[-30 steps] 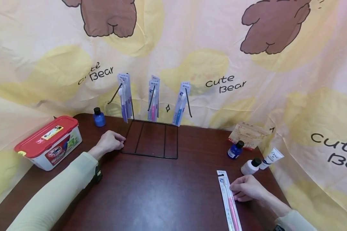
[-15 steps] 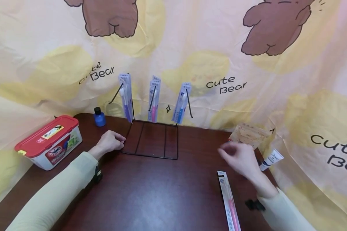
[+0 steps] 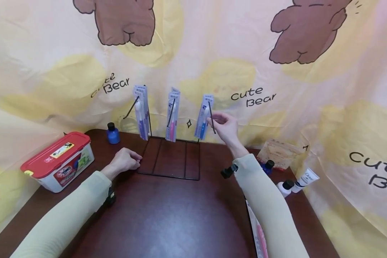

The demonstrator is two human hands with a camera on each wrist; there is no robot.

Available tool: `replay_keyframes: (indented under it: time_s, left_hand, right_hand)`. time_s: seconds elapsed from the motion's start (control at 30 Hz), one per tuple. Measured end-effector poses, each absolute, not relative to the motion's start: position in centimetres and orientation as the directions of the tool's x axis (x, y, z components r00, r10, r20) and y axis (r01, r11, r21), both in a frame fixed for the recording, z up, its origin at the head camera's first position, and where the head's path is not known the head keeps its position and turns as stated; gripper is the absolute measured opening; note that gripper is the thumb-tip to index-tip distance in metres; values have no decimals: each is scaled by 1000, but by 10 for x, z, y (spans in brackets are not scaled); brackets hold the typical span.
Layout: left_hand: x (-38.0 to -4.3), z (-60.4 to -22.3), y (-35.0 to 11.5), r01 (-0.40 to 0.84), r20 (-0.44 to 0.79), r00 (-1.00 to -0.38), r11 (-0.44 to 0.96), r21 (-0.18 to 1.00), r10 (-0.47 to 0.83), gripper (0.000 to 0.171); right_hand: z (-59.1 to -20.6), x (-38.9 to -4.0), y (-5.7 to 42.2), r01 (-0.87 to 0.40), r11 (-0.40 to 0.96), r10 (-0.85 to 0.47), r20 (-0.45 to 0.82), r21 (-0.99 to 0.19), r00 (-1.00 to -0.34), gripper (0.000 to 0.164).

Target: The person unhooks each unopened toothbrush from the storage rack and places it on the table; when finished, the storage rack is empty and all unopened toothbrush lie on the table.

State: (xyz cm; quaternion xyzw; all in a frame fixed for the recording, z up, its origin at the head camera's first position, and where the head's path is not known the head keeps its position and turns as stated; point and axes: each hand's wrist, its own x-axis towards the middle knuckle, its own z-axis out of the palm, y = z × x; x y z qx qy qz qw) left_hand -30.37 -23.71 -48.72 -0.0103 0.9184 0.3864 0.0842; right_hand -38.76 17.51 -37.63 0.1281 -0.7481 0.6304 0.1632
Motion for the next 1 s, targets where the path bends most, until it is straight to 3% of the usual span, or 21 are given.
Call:
replay_keyframes:
  time_s: [0.4, 0.63, 0.8, 1.0]
  left_hand:
    - [-303, -487, -235, -75, -157, -986, 702, 708, 54, 33]
    - [-302, -485, -236, -76, -154, -987, 714, 696, 45, 32]
    - [-301, -485, -236, -70, -145, -988, 720, 691, 43, 32]
    - [-300, -483, -237, -79, -160, -986, 707, 703, 49, 32]
  right_hand:
    - [-369, -392, 164, -423, 126, 53, 431, -898, -901, 26]
    - [-360, -370, 190, -453, 124, 9, 457, -883, -889, 26]
    - [-365, -327, 226, -307, 235, -54, 303, -922, -952, 32]
    - [-400, -277, 264, -116, 351, -157, 64, -929, -986, 30]
